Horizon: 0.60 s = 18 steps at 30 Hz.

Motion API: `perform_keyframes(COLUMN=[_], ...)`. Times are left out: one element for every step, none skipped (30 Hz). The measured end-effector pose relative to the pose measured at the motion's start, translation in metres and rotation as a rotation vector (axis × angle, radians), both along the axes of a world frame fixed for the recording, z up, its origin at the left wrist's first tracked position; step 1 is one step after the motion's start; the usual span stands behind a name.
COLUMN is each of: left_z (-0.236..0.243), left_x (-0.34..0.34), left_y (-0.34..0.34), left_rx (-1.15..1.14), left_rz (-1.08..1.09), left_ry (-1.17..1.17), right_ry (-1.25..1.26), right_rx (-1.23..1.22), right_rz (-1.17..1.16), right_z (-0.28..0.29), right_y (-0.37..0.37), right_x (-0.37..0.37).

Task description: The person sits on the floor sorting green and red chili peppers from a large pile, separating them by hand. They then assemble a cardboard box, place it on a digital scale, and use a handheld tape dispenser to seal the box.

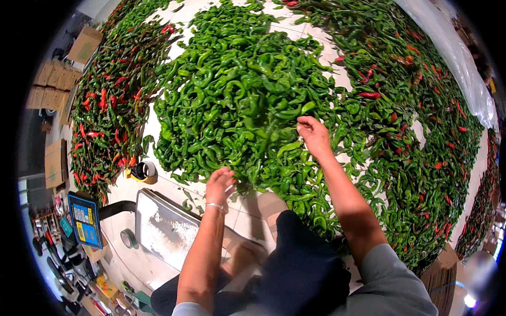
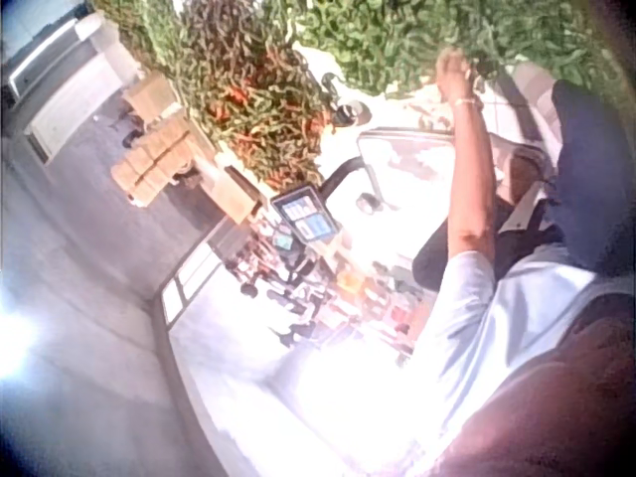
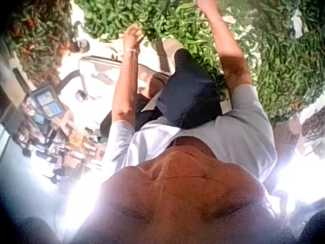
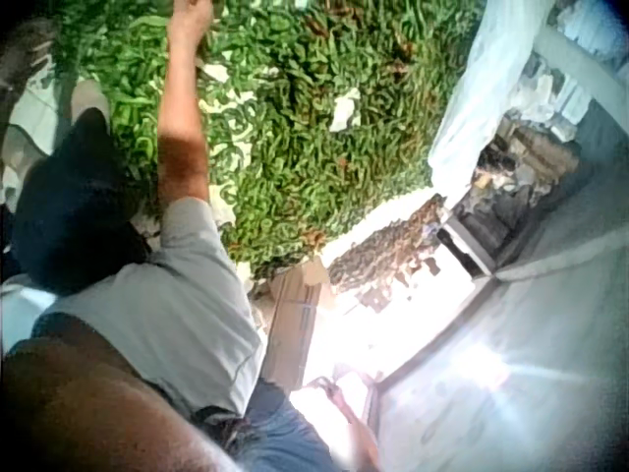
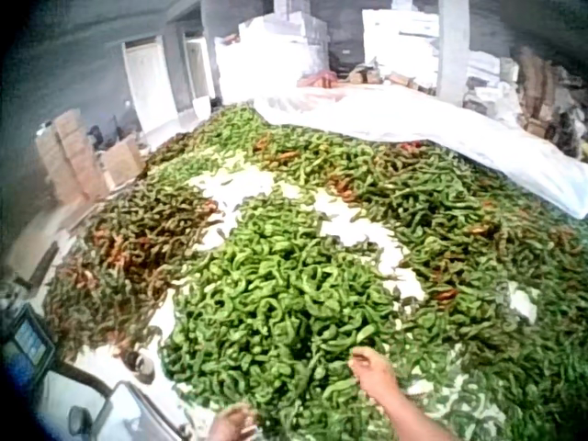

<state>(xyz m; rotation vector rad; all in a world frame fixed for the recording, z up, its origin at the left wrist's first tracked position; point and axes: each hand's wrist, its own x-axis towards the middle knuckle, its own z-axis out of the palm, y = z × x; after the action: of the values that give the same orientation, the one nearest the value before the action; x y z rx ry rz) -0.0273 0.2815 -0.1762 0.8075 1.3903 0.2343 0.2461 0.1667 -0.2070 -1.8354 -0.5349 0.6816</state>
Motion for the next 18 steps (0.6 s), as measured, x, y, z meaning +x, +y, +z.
perform_keyframes(left_z=[-0.002, -0.002, -0.001, 0.000, 0.002, 0.003, 0.003, -0.003, -0.010, -0.015, -0.020, -0.021, -0.013, -0.003, 0.012, 0.001, -0.010, -0.006], left_x=[0.003, 0.007, 0.014, 0.021, 0.028, 0.033, 0.039, 0.045, 0.054, 0.063, 0.072, 0.080, 0.095, 0.110, 0.127, 0.133, 0.136, 0.144], left_y=[0.001, 0.004, 0.007, 0.012, 0.015, 0.018, 0.021, 0.025, 0.030, 0.035, 0.041, 0.048, 0.054, 0.059, 0.059, 0.060, 0.060, 0.053], left_rx=[0.028, 0.067, 0.103, 0.107, 0.135, 0.163, 0.192, 0.227, 0.311, 0.399, 0.486, 0.740, 0.994, 1.134, 0.942, 1.016, 1.082, 0.926], left_rz=[-0.031, -0.045, -0.064, -0.067, -0.078, -0.082, -0.089, -0.119, -0.160, -0.198, -0.236, -0.335, -0.439, -0.549, -0.613, -0.678, -0.738, -0.756], left_ry=[-0.017, -0.040, -0.067, -0.087, -0.102, -0.114, -0.128, -0.131, -0.137, -0.136, -0.135, -0.096, -0.064, 0.024, 0.100, 0.260, 0.427, 0.394], right_ry=[-0.056, -0.103, -0.193, -0.280, -0.369, -0.521, -0.527, -0.596, -0.671, -0.738, -0.672, -0.687, -0.706, -0.660, -0.614, -0.534, -0.486, -0.396], right_rx=[0.027, 0.031, 0.013, -0.004, -0.021, -0.165, -0.273, -0.338, -0.405, -0.382, -0.347, -0.323, -0.303, -0.272, -0.242, -0.191, -0.164, -0.149], right_rz=[0.018, 0.048, 0.084, 0.121, 0.157, 0.231, 0.306, 0.343, 0.373, 0.437, 0.442, 0.453, 0.455, 0.434, 0.411, 0.398, 0.387, 0.340], right_z=[0.002, 0.004, 0.004, 0.004, 0.004, 0.010, 0.015, 0.015, 0.015, 0.008, 0.001, -0.004, -0.004, -0.005, -0.005, -0.002, 0.001, 0.001], right_y=[0.006, 0.013, 0.017, 0.021, 0.024, 0.025, 0.025, 0.022, 0.016, 0.008, 0.001, -0.006, -0.014, -0.020, -0.026, -0.029, -0.031, -0.035], right_x=[-0.001, 0.000, -0.001, -0.002, -0.003, -0.012, -0.019, -0.030, -0.039, -0.044, -0.053, -0.059, -0.062, -0.065, -0.068, -0.071, -0.075, -0.075])
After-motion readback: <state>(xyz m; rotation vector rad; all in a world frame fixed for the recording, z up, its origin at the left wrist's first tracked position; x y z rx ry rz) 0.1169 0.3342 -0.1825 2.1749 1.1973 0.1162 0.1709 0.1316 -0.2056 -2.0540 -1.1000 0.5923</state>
